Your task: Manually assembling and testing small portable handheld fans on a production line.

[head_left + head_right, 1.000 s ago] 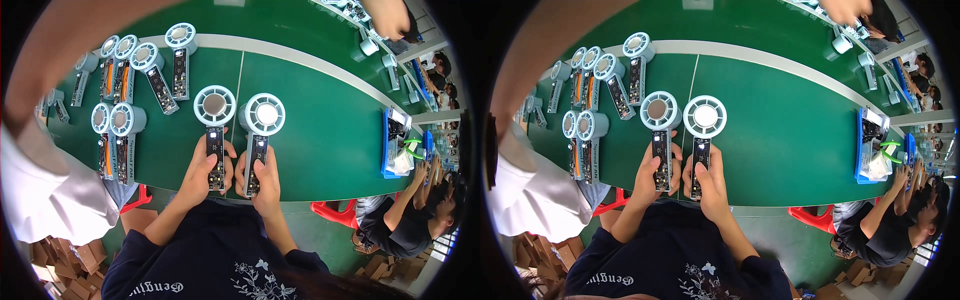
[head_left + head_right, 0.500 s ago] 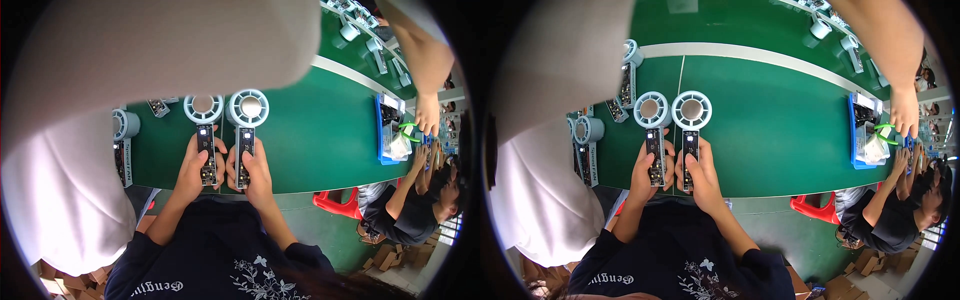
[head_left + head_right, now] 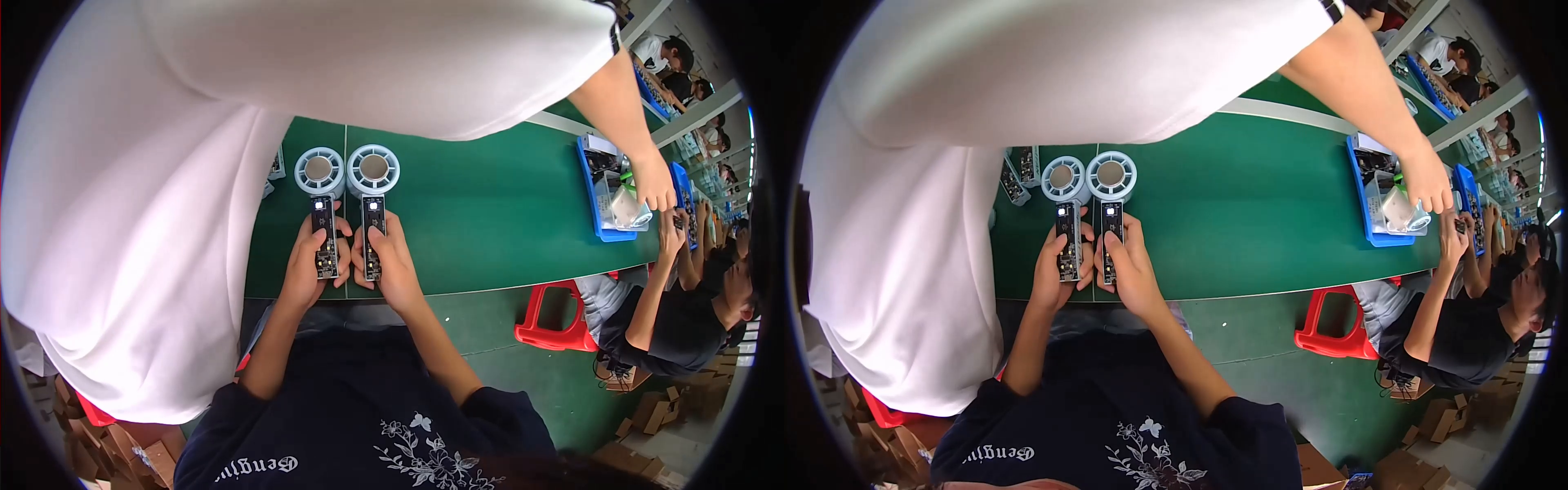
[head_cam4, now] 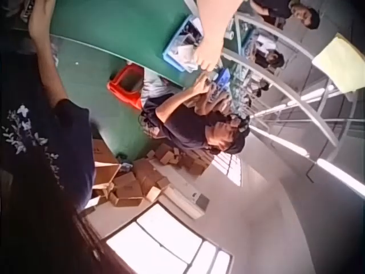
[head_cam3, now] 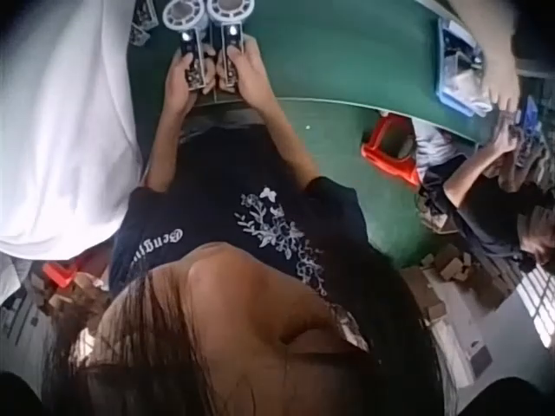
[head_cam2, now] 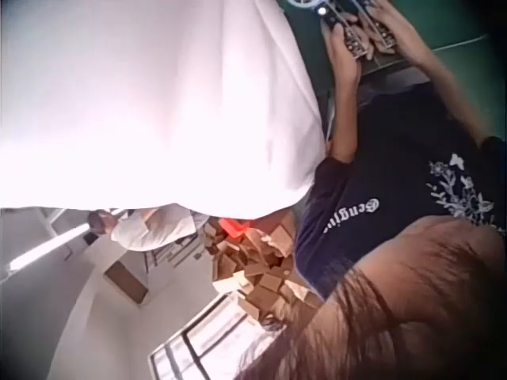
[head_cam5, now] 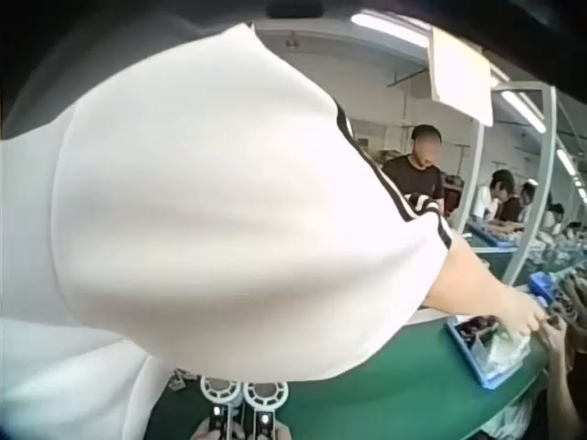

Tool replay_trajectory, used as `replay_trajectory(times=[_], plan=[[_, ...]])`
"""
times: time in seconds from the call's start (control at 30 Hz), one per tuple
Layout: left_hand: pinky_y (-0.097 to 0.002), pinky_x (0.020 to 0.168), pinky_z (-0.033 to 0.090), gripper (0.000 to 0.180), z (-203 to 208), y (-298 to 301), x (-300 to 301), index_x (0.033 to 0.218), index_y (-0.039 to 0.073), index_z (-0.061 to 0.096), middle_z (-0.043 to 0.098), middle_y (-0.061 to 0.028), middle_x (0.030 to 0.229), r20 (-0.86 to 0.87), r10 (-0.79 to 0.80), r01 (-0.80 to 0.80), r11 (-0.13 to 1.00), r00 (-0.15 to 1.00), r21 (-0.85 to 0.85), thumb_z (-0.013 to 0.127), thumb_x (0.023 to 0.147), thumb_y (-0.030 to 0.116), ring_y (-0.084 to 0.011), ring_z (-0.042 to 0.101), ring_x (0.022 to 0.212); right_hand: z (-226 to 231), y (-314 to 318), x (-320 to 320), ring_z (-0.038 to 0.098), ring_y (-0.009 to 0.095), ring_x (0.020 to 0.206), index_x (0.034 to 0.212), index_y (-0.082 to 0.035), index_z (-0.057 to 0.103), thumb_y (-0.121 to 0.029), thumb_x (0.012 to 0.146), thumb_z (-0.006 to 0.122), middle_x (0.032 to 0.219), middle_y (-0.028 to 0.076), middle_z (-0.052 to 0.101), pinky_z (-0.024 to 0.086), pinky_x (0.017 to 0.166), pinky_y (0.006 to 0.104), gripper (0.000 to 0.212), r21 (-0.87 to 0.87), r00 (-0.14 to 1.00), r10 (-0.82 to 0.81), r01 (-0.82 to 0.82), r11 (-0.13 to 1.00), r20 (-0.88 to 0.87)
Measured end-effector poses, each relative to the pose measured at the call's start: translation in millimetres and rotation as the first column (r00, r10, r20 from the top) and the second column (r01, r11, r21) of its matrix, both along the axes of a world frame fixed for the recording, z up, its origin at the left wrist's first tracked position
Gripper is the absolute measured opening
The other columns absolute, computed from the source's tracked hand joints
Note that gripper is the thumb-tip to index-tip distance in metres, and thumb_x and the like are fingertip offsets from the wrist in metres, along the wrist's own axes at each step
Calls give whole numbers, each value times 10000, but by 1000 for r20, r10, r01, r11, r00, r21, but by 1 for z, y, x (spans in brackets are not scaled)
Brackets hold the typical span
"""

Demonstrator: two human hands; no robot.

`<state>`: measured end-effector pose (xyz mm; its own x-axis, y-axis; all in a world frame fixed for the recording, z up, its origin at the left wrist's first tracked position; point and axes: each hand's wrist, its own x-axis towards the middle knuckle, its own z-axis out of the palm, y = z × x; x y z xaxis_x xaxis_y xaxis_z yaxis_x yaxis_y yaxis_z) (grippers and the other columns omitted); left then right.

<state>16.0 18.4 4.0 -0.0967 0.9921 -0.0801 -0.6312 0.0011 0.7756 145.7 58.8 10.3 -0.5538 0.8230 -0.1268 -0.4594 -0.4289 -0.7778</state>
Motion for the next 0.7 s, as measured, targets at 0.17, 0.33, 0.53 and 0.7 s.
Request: replay_trajectory(times=[0.17,0.33,0.53,0.7], plan=[[-237,369,345,447,-2,0,0,1318,0,255,482,-115,1041,-51,1,0,1000,999,25,328,905,157,-131,438,549,-2,-1,1,413,112,587,1188,-29,314,-162,945,351,875,108,466,311,387,204,279,27,1000,-4,3,1000,31],[-211,355,318,493,-1,0,3,1326,-14,256,489,-99,1014,-111,35,-34,999,993,9,358,903,220,-110,423,543,-4,-2,0,421,116,592,1184,-26,318,-162,944,353,875,110,468,316,385,206,278,58,1000,-8,7,998,12],[-216,364,329,475,0,-2,3,1323,-6,262,490,-101,1012,-113,37,-34,999,993,25,348,906,204,-113,431,554,-4,-2,1,426,119,595,1177,-25,323,-163,942,357,878,114,472,319,384,209,275,64,1000,-5,4,998,9],[-229,379,344,449,0,-1,0,1317,7,265,493,-107,1014,-59,9,-7,999,998,37,335,903,166,-123,450,559,-5,-1,2,429,120,597,1166,-28,329,-169,942,358,881,117,476,319,384,208,267,68,1000,-15,16,998,-5]])
